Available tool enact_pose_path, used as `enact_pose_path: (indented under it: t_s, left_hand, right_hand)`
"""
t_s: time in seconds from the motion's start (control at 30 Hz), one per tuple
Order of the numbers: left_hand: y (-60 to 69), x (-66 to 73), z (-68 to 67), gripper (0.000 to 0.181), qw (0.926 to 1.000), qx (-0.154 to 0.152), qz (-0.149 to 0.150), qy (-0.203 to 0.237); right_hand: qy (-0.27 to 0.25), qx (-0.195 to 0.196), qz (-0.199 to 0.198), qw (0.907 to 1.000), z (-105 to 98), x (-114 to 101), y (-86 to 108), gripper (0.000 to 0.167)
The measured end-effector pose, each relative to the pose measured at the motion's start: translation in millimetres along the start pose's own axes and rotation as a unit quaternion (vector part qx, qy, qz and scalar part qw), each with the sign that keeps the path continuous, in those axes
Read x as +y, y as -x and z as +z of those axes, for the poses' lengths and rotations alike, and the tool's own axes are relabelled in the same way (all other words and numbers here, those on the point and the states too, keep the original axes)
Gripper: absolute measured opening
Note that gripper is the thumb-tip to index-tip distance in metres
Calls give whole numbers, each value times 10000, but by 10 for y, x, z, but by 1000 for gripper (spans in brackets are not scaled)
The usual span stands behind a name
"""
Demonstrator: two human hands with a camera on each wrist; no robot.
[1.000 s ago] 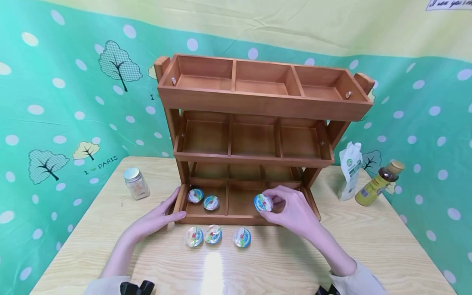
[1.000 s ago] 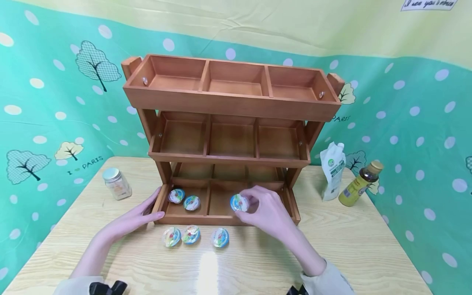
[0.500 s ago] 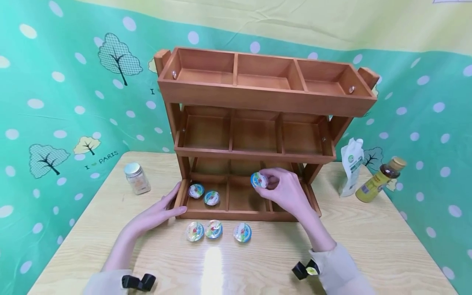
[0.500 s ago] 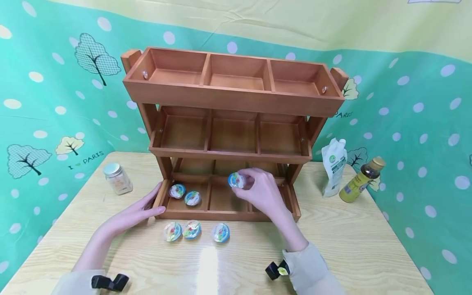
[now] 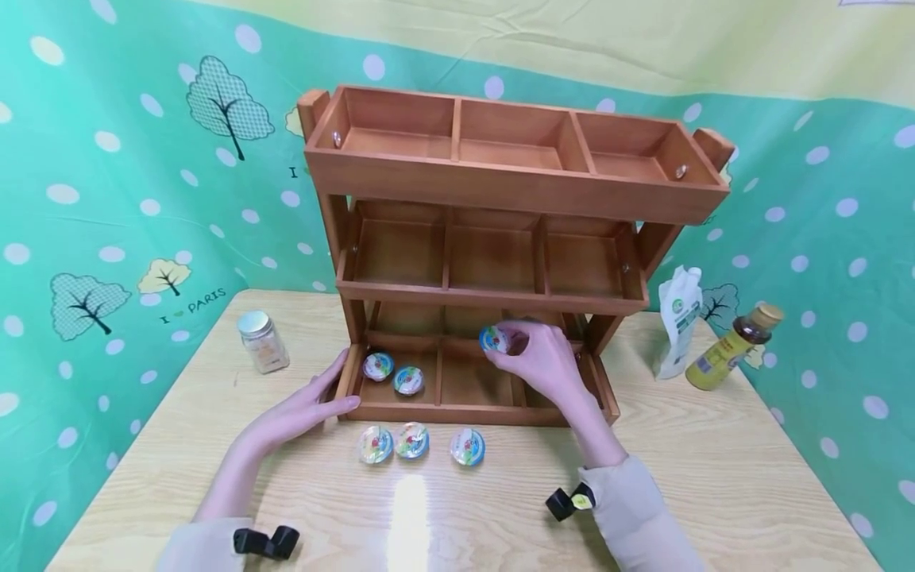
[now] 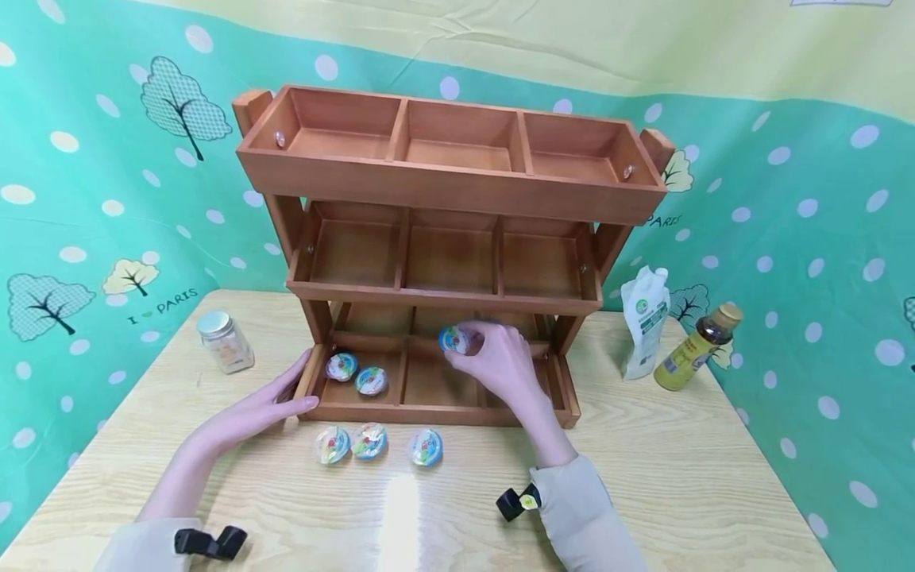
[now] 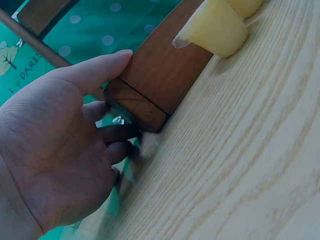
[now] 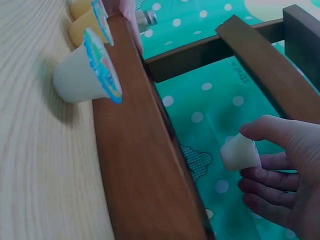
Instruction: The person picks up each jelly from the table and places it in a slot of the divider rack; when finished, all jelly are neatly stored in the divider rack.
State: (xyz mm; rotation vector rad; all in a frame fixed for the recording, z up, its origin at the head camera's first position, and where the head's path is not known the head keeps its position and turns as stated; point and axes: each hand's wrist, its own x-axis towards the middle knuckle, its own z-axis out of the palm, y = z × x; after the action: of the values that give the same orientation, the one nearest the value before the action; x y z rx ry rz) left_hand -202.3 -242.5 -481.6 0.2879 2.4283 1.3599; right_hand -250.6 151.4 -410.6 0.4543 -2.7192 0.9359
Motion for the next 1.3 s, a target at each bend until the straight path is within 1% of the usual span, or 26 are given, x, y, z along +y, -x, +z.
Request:
enact_pose_path:
  t_s: [0.23, 0.57, 0.7, 0.93, 1.1, 1.3]
  left_hand:
    - [-8, 0, -6, 92, 10000, -7, -9, -39]
    - [-24, -18, -6, 92, 10000, -26, -48, -73]
    - [-23, -19, -7, 92, 9999, -39, -104, -70]
    - [-19, -23, 1, 91, 9999, -16, -25, -129]
    - [-16, -16, 3, 91, 9999, -7, -58, -106]
    - [-9, -9, -1, 91, 9999, -14, -31, -104]
  right_hand:
    - [274, -243, 154, 9992, 97, 60, -21, 46]
    - [577, -561, 200, 9966, 232, 169, -24, 44]
    - [660, -618, 203, 9957, 269, 184, -22, 43]
    - [848, -686, 129, 9939, 318, 213, -14, 42]
    - [926, -795, 67, 9925, 340, 238, -13, 39]
    - [966, -862, 110, 9915, 358, 266, -13, 39]
